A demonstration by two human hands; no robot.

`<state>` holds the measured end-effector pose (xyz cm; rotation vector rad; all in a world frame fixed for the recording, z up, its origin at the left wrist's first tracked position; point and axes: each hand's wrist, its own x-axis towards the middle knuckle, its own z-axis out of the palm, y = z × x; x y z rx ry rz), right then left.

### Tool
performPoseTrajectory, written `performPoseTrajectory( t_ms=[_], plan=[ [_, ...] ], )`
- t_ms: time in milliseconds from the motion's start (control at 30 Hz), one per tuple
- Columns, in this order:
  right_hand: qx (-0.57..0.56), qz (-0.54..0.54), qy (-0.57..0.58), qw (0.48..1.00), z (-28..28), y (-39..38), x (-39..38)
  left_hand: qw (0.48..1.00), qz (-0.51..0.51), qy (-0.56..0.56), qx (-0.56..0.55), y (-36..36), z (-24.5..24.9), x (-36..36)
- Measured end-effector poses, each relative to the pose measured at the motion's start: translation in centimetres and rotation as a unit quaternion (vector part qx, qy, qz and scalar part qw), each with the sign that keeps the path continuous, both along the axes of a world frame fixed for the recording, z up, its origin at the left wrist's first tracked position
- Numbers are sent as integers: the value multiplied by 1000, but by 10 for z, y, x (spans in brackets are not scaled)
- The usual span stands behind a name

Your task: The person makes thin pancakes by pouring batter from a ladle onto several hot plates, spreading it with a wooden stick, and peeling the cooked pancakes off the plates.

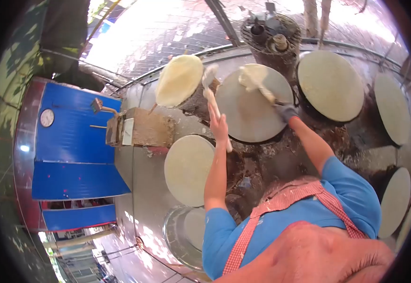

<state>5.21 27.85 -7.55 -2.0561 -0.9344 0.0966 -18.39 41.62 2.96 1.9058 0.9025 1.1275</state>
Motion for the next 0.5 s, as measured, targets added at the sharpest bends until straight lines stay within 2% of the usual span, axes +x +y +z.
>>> performPoseTrajectory(
  t_ms=[33, 67, 100, 133, 167, 200, 233, 300, 367, 400, 433, 500],
  plan=[
    [-15, -8, -132, 991, -1, 15, -7, 1000, -8, 4, -14, -17, -15, -14],
    [-22, 35, -217, 975, -33, 31, 6, 997, -15, 63, -43, -37, -28, -34],
    [-83, 88, -20, 992, 19, 6, 10, 989, -26, 127, -72, -58, -42, -62],
    [-129, 127, 181, 967, 77, -16, 16, 983, -13, 172, -64, -79, -58, -93],
    [-126, 94, 192, 969, 51, -17, 22, 978, -15, 205, -44, -94, -72, -111],
    [-169, 89, 179, 965, 17, -19, 36, 983, -23, 170, -73, -109, -81, -127],
    [-166, 63, 208, 962, 14, -32, 31, 976, -13, 178, -120, -123, -76, -133],
    [-104, 14, 305, 947, 23, -33, -7, 976, -21, 174, -132, -138, -83, -149],
    [-75, 37, 406, 910, 42, -26, -33, 972, -27, 182, -145, -144, -79, -142],
    [-97, 68, 410, 904, 53, -29, -33, 971, -7, 186, -152, -146, -75, -149],
    [-148, 84, 318, 933, 52, -36, -18, 959, -11, 231, -164, -139, -87, -160],
    [-158, 127, 244, 948, 62, -53, 22, 960, 11, 244, -139, -145, -80, -160]
  ],
)
